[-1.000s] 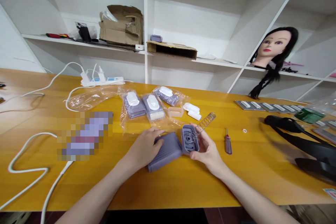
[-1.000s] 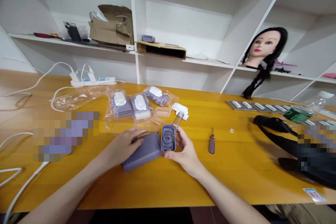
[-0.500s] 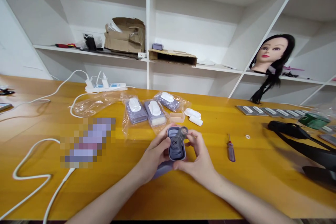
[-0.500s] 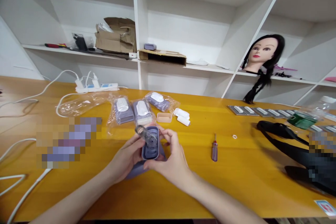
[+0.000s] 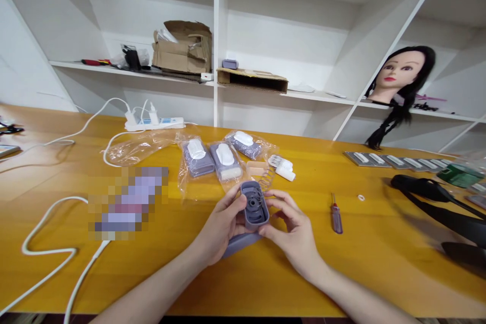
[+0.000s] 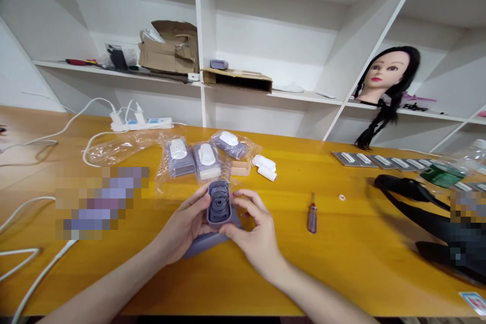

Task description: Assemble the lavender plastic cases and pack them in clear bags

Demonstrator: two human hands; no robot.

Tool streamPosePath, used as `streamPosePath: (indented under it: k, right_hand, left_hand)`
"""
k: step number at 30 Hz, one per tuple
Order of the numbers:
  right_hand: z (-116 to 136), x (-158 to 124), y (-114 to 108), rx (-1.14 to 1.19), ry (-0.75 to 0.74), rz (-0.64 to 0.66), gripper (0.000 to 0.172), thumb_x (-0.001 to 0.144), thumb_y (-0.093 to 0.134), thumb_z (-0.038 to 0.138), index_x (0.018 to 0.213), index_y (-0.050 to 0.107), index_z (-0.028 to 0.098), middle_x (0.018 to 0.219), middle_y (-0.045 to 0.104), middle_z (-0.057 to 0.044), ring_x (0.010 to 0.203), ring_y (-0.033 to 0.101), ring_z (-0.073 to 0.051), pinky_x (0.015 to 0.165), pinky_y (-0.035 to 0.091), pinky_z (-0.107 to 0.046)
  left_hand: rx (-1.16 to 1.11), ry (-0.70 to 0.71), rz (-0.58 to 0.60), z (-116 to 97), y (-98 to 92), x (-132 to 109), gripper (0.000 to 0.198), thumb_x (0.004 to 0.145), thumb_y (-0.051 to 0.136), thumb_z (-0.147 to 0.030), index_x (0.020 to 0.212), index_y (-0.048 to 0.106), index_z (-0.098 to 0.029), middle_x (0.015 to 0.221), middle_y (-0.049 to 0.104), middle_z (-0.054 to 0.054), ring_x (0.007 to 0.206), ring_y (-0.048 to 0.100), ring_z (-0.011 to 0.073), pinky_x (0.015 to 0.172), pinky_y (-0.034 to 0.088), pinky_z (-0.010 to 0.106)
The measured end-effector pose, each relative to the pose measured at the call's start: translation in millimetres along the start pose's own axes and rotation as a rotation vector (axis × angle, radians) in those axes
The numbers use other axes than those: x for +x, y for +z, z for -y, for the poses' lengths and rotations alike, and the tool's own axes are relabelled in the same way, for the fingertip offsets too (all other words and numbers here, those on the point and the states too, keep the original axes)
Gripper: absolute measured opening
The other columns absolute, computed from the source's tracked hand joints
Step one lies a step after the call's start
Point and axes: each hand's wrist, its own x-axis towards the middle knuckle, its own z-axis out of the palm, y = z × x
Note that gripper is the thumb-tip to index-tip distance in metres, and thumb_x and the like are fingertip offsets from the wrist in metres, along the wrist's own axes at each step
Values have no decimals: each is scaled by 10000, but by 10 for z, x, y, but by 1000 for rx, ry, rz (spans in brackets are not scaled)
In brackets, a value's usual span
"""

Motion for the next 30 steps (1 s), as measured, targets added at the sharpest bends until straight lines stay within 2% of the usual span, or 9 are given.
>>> streamPosePath:
  k: [5,9,15,21,24,28,30]
  right_hand:
    - [1,-23,13,46,49,-40,295,637,755,232,926,706,262,1066,602,-68,1005,580,-242,746,498,-336]
    - [-18,-30,26,152,77,-15,311,645,766,234,947,719,290,1076,598,-57,1014,579,-228,774,503,-331]
    - [-45,-7,10,189,-57,22,270,692,748,245,948,725,327,1071,580,-49,1017,566,-219,863,481,-371]
    - [-12,-34,26,61,-65,-19,294,666,756,225,943,684,292,1063,581,-52,994,571,-224,757,484,-328]
    - [11,-36,-19,25,-78,-35,338,671,748,233,979,623,292,1103,557,-47,990,572,-214,754,468,-317]
    - [104,66,-159,2,-86,92,365,758,666,330,1109,576,292,1208,514,-71,1091,533,-234,841,454,-355]
    - [174,146,-212,-6,-93,181,311,800,612,317,1108,597,277,1217,519,-80,1155,497,-247,908,435,-392]
  left_hand:
    - [-4,-27,-32,1,-6,-10,362,808,613,-334,1143,535,-222,942,691,50,725,681,165,644,546,285]
    - [1,-30,-28,-6,-8,-4,350,808,613,-321,1131,538,-210,939,694,56,743,685,176,657,553,304]
    - [-19,-75,-39,-13,-22,-19,248,845,566,-277,1080,571,-195,919,697,57,712,675,154,603,548,264]
    - [-68,-81,-9,-30,-41,-13,234,831,580,-264,1049,588,-180,944,687,67,704,661,152,600,552,269]
    - [-72,-76,3,-30,-43,-17,246,832,578,-274,1061,585,-186,937,677,64,719,663,166,619,553,288]
    - [-4,-43,73,-23,-42,-29,297,853,543,-337,1111,569,-191,905,655,62,663,662,174,601,535,288]
    - [55,-32,110,-14,-43,-30,368,856,525,-395,1173,541,-208,890,639,58,600,642,158,545,507,263]
